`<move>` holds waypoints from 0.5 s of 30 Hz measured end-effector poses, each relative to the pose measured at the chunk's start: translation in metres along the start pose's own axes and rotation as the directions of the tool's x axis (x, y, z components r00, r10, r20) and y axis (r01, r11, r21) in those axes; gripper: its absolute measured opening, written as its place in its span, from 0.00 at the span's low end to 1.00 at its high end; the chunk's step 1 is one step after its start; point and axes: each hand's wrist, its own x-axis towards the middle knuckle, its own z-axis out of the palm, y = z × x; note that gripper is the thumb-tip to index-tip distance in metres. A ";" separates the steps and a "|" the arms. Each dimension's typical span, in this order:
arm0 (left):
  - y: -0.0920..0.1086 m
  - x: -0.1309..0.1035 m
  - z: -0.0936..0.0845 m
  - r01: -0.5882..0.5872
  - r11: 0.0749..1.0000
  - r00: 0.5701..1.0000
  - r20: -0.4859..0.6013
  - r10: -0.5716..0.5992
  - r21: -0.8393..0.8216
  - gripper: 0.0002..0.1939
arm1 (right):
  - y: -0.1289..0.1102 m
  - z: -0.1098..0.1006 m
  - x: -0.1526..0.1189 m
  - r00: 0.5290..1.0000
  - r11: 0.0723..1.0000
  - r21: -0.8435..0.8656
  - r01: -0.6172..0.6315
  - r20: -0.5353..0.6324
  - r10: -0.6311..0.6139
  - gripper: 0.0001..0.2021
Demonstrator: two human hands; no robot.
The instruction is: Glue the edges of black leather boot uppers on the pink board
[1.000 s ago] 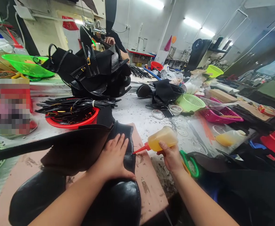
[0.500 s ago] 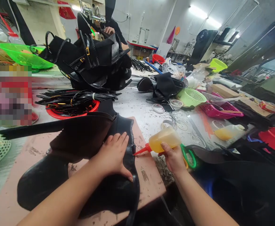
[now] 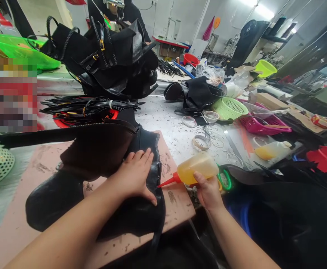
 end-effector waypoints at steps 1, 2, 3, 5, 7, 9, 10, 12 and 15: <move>0.000 0.000 0.000 -0.001 1.000 1.000 -0.001 0.001 0.000 0.70 | 0.000 -0.002 -0.002 1.000 1.000 -0.006 0.010 -0.003 -0.010 0.25; 0.000 0.000 0.000 -0.001 1.000 1.000 -0.003 0.001 -0.001 0.69 | 0.001 -0.003 -0.003 1.000 1.000 -0.011 0.022 -0.005 -0.022 0.25; 0.000 0.000 0.000 -0.001 1.000 1.000 -0.007 0.001 -0.003 0.69 | 0.001 -0.005 -0.005 1.000 0.999 -0.016 0.029 -0.008 -0.029 0.26; 0.000 0.001 0.000 -0.006 1.000 1.000 -0.012 0.006 -0.009 0.67 | 0.002 -0.009 -0.008 1.000 0.999 -0.021 0.024 -0.015 -0.024 0.27; 0.000 0.001 -0.001 -0.012 1.000 1.000 -0.011 0.011 -0.011 0.67 | 0.002 -0.012 -0.011 1.000 1.000 -0.018 0.000 -0.030 0.000 0.28; 0.000 0.001 -0.001 -0.017 1.000 1.000 0.000 0.017 -0.008 0.69 | 0.002 -0.014 -0.015 0.998 1.000 -0.004 -0.029 -0.057 0.028 0.29; 0.000 0.002 -0.001 -0.019 1.000 1.000 0.007 0.019 -0.006 0.70 | 0.001 -0.016 -0.016 0.997 0.999 0.004 -0.042 -0.070 0.042 0.29; 0.000 0.002 -0.002 -0.020 1.000 1.000 0.020 0.020 -0.004 0.71 | 0.001 -0.018 -0.020 0.995 0.998 0.011 -0.062 -0.082 0.063 0.30; 0.001 0.003 -0.003 -0.018 1.000 0.999 0.028 0.018 -0.005 0.72 | 0.001 -0.022 -0.025 0.994 0.998 0.000 -0.067 -0.081 0.067 0.29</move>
